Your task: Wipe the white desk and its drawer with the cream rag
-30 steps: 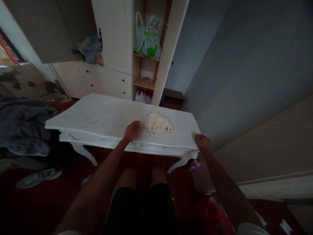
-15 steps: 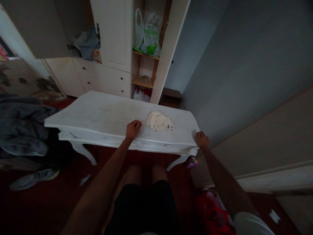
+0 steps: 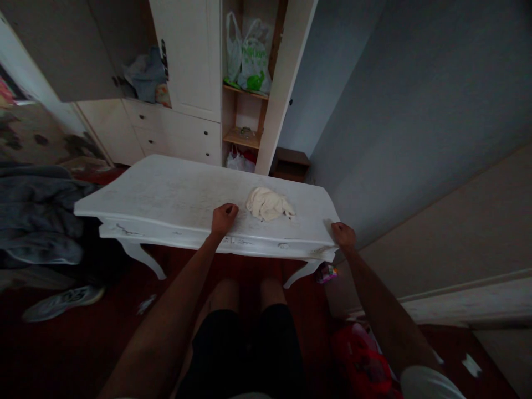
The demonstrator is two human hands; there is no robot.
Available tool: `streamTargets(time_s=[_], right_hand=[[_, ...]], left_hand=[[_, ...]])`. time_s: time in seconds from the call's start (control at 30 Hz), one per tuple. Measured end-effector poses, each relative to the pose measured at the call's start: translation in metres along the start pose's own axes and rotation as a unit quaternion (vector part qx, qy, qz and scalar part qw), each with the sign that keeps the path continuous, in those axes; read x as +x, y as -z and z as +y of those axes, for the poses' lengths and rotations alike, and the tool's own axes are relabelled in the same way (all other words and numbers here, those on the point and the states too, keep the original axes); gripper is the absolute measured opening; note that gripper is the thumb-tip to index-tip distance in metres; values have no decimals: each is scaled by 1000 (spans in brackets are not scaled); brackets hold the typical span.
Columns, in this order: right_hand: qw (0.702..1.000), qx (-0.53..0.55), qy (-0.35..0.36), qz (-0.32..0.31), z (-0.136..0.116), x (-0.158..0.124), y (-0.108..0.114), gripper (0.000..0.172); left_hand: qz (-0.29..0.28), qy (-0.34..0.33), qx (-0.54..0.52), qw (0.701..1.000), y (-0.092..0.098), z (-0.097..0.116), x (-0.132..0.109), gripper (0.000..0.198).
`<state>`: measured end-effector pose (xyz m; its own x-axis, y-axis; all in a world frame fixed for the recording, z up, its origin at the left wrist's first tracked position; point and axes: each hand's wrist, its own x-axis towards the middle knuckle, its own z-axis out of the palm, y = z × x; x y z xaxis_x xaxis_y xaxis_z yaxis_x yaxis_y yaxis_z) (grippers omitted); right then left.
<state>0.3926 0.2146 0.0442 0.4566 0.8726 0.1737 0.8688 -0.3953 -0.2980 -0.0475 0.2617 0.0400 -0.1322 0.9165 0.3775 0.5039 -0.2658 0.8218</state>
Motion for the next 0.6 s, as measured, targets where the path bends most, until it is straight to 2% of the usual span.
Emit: streamTargets(time_s=[0.27, 0.43, 0.53, 0.6], right_hand=[[1000, -13, -12, 1, -4, -4, -2, 37], [996, 42, -15, -76, -10, 12, 12, 41], [991, 77, 0, -106, -24, 27, 14, 51], [988, 107, 8, -114, -44, 31, 11, 53]], left_hand=[[11, 18, -9, 1000, 0, 3, -1, 26], [16, 37, -9, 999, 0, 5, 0, 22], [15, 34, -6, 999, -1, 3, 0, 22], [17, 31, -5, 999, -2, 1, 1, 21]])
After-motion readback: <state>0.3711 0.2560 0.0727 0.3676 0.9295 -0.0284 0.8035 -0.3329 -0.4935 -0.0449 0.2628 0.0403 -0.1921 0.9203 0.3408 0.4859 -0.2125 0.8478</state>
